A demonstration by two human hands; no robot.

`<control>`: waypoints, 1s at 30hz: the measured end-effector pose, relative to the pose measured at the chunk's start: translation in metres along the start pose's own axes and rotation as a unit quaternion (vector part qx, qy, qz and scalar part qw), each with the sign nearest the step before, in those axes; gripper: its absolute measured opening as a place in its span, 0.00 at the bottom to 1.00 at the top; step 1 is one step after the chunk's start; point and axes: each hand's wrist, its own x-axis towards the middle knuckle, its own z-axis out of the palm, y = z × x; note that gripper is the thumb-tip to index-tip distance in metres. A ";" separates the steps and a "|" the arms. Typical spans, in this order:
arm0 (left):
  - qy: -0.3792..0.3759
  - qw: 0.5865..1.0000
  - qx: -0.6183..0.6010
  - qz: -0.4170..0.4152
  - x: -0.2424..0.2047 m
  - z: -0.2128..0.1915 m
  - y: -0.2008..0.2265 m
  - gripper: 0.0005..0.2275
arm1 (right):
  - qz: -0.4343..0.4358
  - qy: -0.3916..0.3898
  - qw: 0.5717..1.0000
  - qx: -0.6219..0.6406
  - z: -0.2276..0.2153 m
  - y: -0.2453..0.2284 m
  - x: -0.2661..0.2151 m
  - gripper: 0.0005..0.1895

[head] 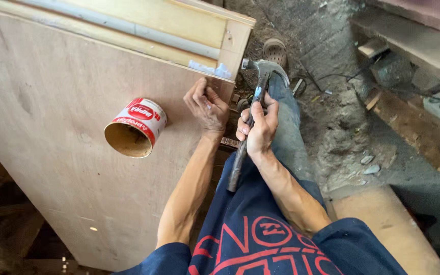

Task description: The person assembles a wooden frame by attaching a plywood sheet to wooden strips using a hammer and nails. They repeatedly hammer nails into the wood, adjust the plywood, and use pliers to remove or reposition nails.

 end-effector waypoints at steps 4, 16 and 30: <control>-0.010 1.000 0.013 0.006 0.004 -0.003 0.000 0.12 | -0.010 -0.024 0.999 -0.019 0.007 -0.004 0.000 0.18; -0.037 0.997 -0.024 -0.056 -0.007 -0.014 -0.016 0.11 | -0.075 -0.097 0.975 -0.186 -0.023 -0.012 -0.017 0.20; -0.137 0.985 0.069 0.074 -0.041 -0.020 -0.051 0.38 | -0.446 -0.260 0.709 -0.480 -0.038 -0.016 -0.025 0.20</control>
